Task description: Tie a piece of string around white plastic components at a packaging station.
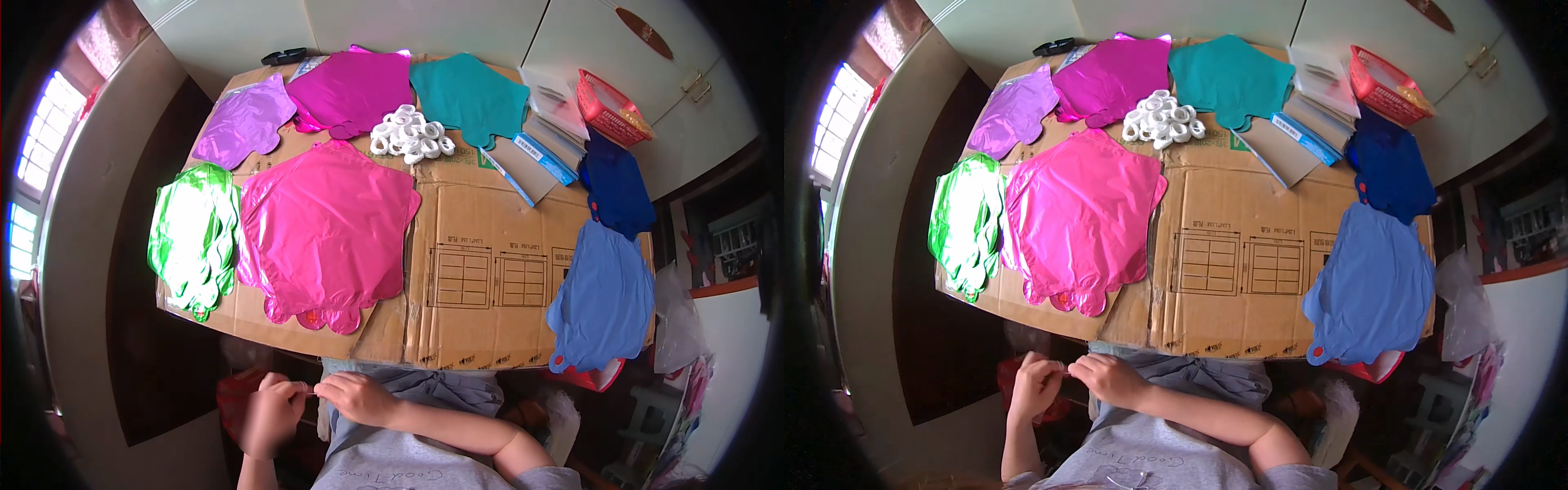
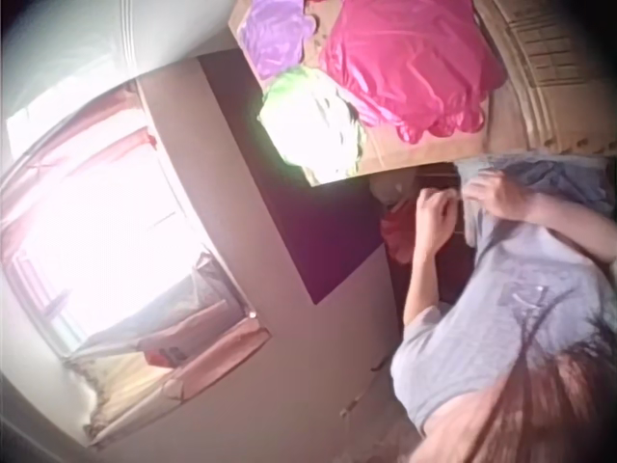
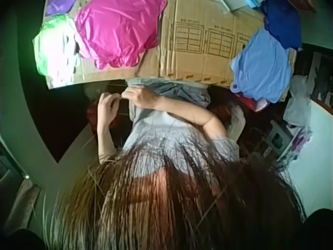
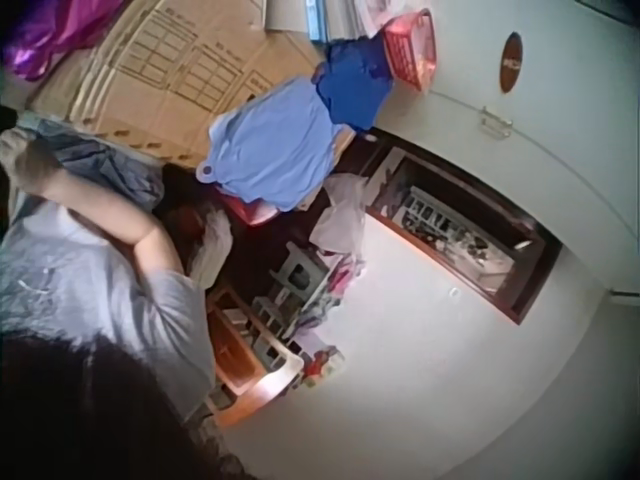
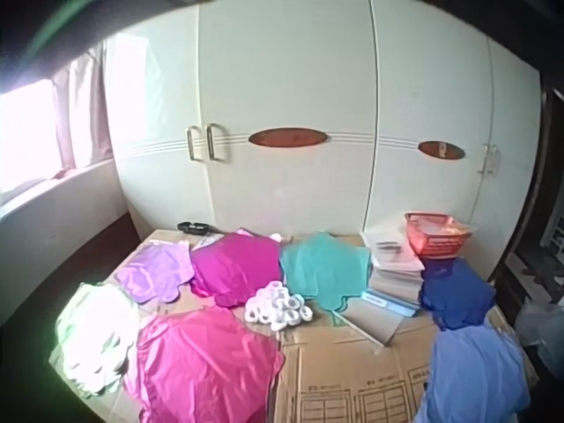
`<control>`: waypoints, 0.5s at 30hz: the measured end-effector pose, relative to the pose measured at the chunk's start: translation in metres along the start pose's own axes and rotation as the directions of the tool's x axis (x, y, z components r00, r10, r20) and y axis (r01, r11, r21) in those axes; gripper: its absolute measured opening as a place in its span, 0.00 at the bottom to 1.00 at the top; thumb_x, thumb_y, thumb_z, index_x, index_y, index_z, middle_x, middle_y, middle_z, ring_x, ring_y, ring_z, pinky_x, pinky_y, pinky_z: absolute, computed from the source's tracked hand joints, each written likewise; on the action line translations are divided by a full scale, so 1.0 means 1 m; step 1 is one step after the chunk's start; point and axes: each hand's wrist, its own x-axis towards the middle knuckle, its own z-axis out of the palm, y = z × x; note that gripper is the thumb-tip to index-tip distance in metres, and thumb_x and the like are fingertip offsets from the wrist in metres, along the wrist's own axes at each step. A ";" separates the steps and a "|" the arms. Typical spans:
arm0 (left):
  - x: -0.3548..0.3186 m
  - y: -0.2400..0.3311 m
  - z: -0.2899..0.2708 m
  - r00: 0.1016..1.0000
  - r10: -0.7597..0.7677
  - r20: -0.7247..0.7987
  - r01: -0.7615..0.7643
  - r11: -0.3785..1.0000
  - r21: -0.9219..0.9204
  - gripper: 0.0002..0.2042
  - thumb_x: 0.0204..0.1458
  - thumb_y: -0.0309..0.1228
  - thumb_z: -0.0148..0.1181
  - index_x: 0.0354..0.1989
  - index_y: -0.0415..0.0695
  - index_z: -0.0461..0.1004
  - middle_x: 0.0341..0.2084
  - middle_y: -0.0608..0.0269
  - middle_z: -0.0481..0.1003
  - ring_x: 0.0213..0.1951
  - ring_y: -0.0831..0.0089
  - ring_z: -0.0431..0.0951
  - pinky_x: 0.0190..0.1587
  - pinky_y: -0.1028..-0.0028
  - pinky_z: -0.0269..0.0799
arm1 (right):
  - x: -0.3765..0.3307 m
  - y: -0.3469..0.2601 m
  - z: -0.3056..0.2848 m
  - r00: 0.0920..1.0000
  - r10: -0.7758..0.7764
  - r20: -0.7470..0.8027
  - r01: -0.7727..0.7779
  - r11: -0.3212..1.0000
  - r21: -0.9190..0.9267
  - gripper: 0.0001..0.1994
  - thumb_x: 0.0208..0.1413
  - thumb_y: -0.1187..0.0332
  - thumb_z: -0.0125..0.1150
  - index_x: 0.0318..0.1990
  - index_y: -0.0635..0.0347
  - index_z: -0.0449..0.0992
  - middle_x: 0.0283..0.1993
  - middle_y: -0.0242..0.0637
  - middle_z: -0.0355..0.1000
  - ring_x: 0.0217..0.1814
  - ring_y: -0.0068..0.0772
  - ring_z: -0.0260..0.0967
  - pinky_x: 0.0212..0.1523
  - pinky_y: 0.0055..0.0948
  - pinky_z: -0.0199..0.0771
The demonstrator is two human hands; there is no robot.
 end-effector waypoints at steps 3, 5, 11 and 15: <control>-0.009 -0.009 -0.004 0.941 -0.158 0.298 0.278 0.865 -0.419 0.06 0.44 0.22 0.56 0.31 0.36 0.75 0.29 0.58 0.76 0.30 0.70 0.72 0.34 0.74 0.67 | -0.001 0.013 0.009 0.999 -0.045 0.021 0.045 0.998 -0.038 0.10 0.45 0.74 0.51 0.37 0.60 0.70 0.33 0.38 0.67 0.35 0.37 0.70 0.37 0.31 0.71; -0.019 -0.023 0.010 0.935 -0.239 0.260 0.331 0.334 -0.883 0.10 0.46 0.27 0.59 0.35 0.35 0.75 0.32 0.60 0.76 0.32 0.72 0.72 0.37 0.76 0.65 | -0.001 0.019 0.014 0.998 -0.016 0.057 0.014 0.999 0.040 0.10 0.47 0.74 0.50 0.38 0.60 0.70 0.34 0.39 0.68 0.37 0.39 0.71 0.37 0.33 0.71; -0.008 -0.021 0.033 0.954 -0.289 0.079 0.070 -0.039 -0.997 0.17 0.53 0.30 0.54 0.49 0.36 0.65 0.42 0.59 0.71 0.35 0.76 0.68 0.37 0.75 0.64 | 0.007 0.027 0.008 0.900 0.395 0.187 -0.408 0.912 0.037 0.09 0.53 0.68 0.51 0.41 0.56 0.72 0.36 0.44 0.72 0.39 0.45 0.71 0.37 0.38 0.70; -0.002 -0.021 0.023 0.950 -0.307 0.052 0.001 -0.164 -0.986 0.07 0.54 0.32 0.52 0.32 0.40 0.69 0.21 0.68 0.66 0.25 0.76 0.62 0.29 0.75 0.58 | -0.017 0.055 0.020 0.930 0.361 0.072 -0.363 0.931 0.026 0.11 0.55 0.63 0.49 0.44 0.54 0.71 0.40 0.46 0.71 0.43 0.48 0.69 0.43 0.41 0.67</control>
